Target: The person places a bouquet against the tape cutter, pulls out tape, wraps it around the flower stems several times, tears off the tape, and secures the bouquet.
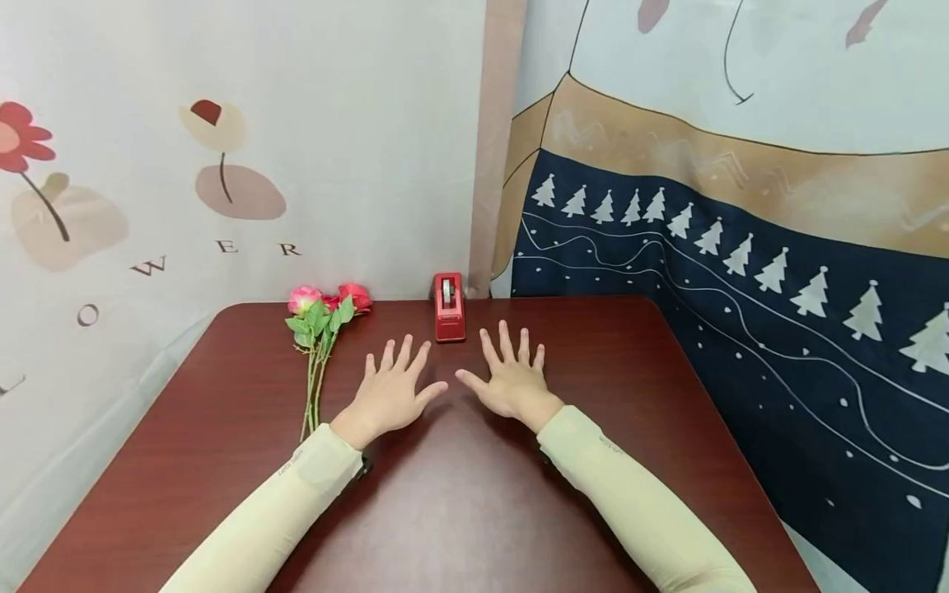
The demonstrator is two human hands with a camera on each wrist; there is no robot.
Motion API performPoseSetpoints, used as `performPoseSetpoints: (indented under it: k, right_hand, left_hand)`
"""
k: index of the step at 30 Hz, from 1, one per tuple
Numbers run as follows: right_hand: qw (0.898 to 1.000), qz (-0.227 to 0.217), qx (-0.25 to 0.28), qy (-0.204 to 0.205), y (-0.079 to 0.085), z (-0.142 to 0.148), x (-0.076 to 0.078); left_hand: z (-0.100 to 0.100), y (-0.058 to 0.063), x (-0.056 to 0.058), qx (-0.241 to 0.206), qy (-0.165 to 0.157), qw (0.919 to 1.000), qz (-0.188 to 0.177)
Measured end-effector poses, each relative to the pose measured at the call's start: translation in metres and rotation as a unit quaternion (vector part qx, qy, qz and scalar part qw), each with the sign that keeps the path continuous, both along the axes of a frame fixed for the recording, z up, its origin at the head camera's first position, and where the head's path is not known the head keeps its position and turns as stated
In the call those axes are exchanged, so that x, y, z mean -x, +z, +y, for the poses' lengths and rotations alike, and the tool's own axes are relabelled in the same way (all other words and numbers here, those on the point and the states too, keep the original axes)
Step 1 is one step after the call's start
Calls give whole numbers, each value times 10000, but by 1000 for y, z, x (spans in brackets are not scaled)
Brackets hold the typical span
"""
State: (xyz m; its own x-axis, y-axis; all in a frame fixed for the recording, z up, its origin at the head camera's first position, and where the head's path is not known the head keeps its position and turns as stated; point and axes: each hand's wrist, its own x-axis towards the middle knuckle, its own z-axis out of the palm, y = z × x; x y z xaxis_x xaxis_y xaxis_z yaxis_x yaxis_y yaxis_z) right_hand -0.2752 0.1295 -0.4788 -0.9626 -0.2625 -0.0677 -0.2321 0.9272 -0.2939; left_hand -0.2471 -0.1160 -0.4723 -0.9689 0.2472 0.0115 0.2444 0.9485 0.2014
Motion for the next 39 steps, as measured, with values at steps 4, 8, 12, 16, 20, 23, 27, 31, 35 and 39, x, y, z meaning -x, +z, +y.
performPoseSetpoints:
  k: [4, 8, 12, 16, 20, 23, 27, 31, 35, 39]
  right_hand:
    - [9991, 328, 252, 13, 1, 10, -1]
    - [9944, 808, 673, 42, 2, 18, 2]
    - [9899, 995, 1008, 22, 6, 22, 6]
    - [9877, 1124, 1087, -24, 12, 26, 8]
    - [9879, 1124, 1069, -34, 13, 29, 9]
    - [9885, 1064, 1078, -26, 12, 30, 10]
    - [9894, 996, 1056, 76, 9, 29, 10]
    - [9905, 906, 1019, 198, 6, 27, 8]
    - [9911, 811, 1027, 258, 5, 22, 5]
    - [9920, 791, 937, 301, 3, 19, 3]
  left_hand:
    - [-14, 8, 8, 170, -219, 9993, 235]
    - [-49, 22, 24, 399, -723, 9916, 993]
    - [-96, 36, 46, 730, -1476, 9791, 1190]
    - [-140, 46, 62, 1007, -1843, 9744, 805]
    - [-171, 48, 70, 1176, -2085, 9682, 733]
    - [-184, 47, 72, 1239, -2320, 9616, 790]
    - [-190, 41, 71, 1427, -2612, 9522, 687]
    - [-193, 34, 71, 1619, -2665, 9480, 637]
    - [-196, 26, 73, 1693, -2732, 9444, 692]
    - [-199, 19, 75, 1711, -2878, 9394, 735]
